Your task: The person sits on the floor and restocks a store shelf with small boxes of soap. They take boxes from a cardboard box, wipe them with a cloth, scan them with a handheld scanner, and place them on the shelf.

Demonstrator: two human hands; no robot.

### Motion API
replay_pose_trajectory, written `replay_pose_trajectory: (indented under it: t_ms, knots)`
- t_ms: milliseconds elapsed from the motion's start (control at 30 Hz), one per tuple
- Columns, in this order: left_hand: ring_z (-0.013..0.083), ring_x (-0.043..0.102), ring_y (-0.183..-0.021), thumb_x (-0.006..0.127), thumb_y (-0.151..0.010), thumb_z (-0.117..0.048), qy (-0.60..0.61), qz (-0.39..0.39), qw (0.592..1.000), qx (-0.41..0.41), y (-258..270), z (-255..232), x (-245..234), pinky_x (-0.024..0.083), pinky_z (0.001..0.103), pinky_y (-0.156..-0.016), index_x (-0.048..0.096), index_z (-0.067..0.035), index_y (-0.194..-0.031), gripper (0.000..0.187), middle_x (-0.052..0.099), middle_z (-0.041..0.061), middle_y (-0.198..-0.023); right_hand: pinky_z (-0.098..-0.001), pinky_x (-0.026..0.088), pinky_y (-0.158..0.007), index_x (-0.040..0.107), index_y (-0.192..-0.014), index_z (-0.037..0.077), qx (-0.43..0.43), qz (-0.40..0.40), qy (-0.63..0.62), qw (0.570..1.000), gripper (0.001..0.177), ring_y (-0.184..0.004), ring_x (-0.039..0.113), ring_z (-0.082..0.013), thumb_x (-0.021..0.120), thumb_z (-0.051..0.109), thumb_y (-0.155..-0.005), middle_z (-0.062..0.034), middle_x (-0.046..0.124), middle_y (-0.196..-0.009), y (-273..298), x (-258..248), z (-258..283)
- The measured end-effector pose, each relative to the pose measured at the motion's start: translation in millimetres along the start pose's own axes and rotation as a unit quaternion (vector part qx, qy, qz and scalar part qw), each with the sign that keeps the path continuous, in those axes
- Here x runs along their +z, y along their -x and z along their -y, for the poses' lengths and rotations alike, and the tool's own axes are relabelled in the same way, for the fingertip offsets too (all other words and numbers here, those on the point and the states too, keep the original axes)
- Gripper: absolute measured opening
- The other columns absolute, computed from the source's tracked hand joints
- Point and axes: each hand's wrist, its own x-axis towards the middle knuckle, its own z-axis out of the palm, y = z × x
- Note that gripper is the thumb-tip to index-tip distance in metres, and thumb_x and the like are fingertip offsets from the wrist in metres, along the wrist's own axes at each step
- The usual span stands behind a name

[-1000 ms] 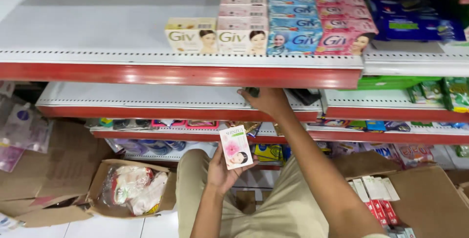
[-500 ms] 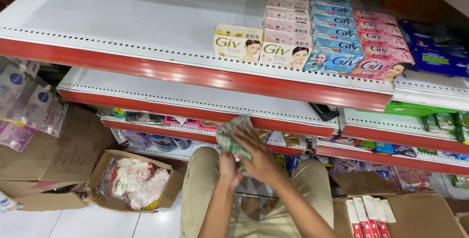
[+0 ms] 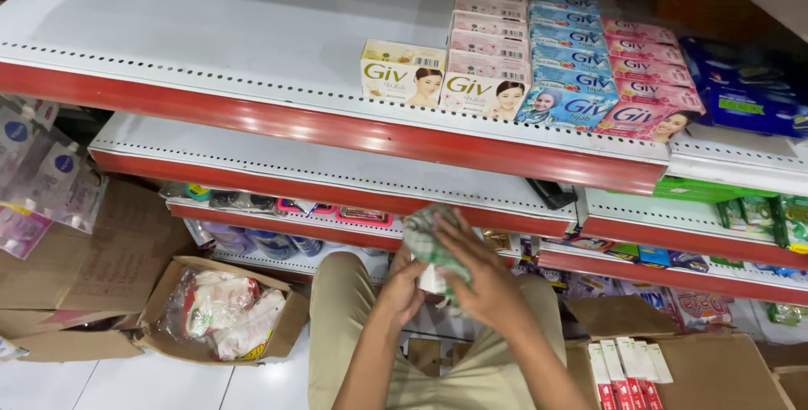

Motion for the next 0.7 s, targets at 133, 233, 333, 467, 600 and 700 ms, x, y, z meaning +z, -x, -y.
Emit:
replay_pose_trajectory:
  t_ms: [133,233,333,467,600,700]
  knots:
    - [0.0229,0.068,-0.116,0.068,-0.092,-0.017,0.073,0.004,0.997,0.022,-7,-5,0,0.059,0.038,-0.094,0.046,-0.004,-0.147,0.06,0.067,0.011,-0.132,-0.0483,0.034,-0.12,0.058,-0.14,-0.001,-0.011,0.013,0.0,1.0,0.056,-0.151,0.035,-0.0381,0.066,0.009,-0.086,-0.0178,0.052,-0.154,36,16,-4]
    - [0.0256,0.07,-0.109,0.064,-0.095,-0.022,0.066,-0.053,0.996,0.019,-6,-19,0,0.061,0.04,-0.089,0.046,-0.011,-0.143,0.053,0.068,0.013,-0.123,-0.0488,0.037,-0.119,0.063,-0.135,-0.001,0.034,0.046,-0.067,0.996,0.05,-0.148,0.044,-0.0367,0.067,0.011,-0.087,-0.0168,0.061,-0.148,88,21,-45]
    - [0.0257,0.071,-0.104,0.069,-0.089,-0.008,-0.015,-0.11,0.993,-0.028,1,-28,-3,0.063,0.042,-0.088,0.047,-0.016,-0.136,0.053,0.068,0.011,-0.119,-0.0454,0.058,-0.099,0.067,-0.132,0.0,0.273,0.069,-0.282,0.917,0.044,-0.108,0.075,-0.0333,0.065,0.019,-0.092,-0.0207,0.08,-0.115,132,13,-114]
    - [0.0337,0.071,-0.094,0.063,-0.092,-0.026,-0.092,-0.072,0.992,-0.04,7,-26,3,0.063,0.049,-0.08,0.049,-0.009,-0.134,0.047,0.067,0.015,-0.112,-0.0477,0.054,-0.098,0.067,-0.131,-0.002,0.201,-0.044,-0.185,0.961,0.04,-0.111,0.068,-0.0319,0.064,0.018,-0.097,-0.0212,0.072,-0.122,65,-29,-68]
    - [0.0246,0.068,-0.119,0.037,-0.1,-0.058,-0.004,-0.035,0.999,-0.037,15,-29,21,0.056,0.042,-0.099,0.053,-0.005,-0.143,0.07,0.069,0.012,-0.13,-0.0527,0.035,-0.118,0.059,-0.142,0.006,0.021,0.037,0.048,0.998,0.058,-0.145,0.043,-0.034,0.07,0.011,-0.085,-0.0128,0.054,-0.153,3,-10,-13]
    - [0.0277,0.063,-0.126,0.038,-0.097,-0.053,0.13,-0.001,0.99,-0.059,24,-47,39,0.051,0.047,-0.104,0.048,-0.005,-0.145,0.068,0.063,0.013,-0.138,-0.0575,0.028,-0.116,0.059,-0.141,0.007,-0.044,0.118,0.131,0.983,0.067,-0.148,0.032,-0.0353,0.076,0.01,-0.076,-0.0092,0.05,-0.155,15,9,-14]
